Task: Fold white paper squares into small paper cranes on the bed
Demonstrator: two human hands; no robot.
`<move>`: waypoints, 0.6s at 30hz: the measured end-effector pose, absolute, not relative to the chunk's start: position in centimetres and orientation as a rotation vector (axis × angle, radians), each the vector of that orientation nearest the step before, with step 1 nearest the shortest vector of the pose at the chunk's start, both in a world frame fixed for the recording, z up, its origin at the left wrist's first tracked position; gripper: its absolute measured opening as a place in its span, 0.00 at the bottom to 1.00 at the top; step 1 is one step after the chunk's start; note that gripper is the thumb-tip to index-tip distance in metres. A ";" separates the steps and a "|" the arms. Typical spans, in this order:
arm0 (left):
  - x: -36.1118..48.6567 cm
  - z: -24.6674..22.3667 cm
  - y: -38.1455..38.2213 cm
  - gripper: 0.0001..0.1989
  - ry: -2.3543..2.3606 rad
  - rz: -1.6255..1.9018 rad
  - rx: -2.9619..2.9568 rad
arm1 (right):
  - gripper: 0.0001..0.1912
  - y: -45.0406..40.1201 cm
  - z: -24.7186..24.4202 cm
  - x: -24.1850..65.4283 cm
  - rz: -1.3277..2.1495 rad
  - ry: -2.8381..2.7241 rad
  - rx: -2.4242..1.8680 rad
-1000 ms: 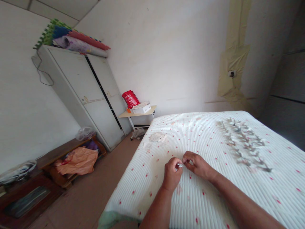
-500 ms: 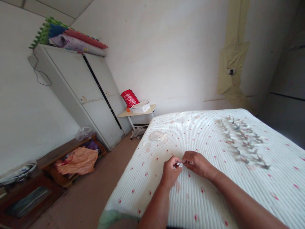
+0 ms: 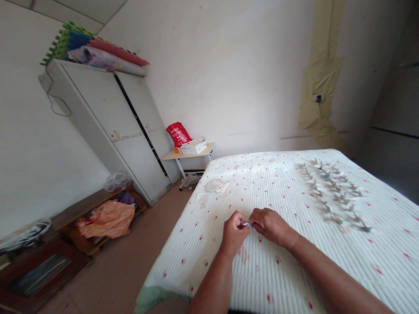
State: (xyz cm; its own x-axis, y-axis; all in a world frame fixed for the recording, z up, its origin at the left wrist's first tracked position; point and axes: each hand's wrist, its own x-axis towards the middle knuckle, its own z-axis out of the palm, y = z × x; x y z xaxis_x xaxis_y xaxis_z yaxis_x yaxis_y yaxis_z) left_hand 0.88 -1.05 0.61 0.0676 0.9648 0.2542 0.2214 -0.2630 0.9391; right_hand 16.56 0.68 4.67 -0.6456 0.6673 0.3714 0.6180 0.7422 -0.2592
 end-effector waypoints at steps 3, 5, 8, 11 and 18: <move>0.9 0.8 -1.1 0.06 1.203 1.263 1.584 | 0.08 0.8 4.5 16.5 0.130 -2.514 -0.980; 1.0 1.0 -1.3 0.07 1.213 1.248 1.626 | 0.08 0.9 4.3 16.5 0.169 -2.514 -0.992; 1.1 1.5 -1.5 0.08 1.244 1.203 1.720 | 0.09 1.0 4.1 16.6 0.289 -2.496 -1.008; 1.2 1.7 -1.6 0.07 1.240 1.197 1.765 | 0.09 1.0 4.1 16.7 0.407 -2.463 -1.008; 0.9 1.8 -1.8 0.09 1.202 1.218 1.777 | 0.06 1.4 3.0 16.7 0.779 -2.219 -0.900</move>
State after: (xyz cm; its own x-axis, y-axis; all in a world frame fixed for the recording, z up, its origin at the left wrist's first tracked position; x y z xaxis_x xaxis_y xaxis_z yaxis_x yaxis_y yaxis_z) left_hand 0.90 -1.76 1.78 0.1433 0.9334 0.3290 0.3168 -0.3582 0.8783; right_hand 16.74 1.42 2.97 -0.5802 0.7513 0.3144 0.3899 0.5952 -0.7027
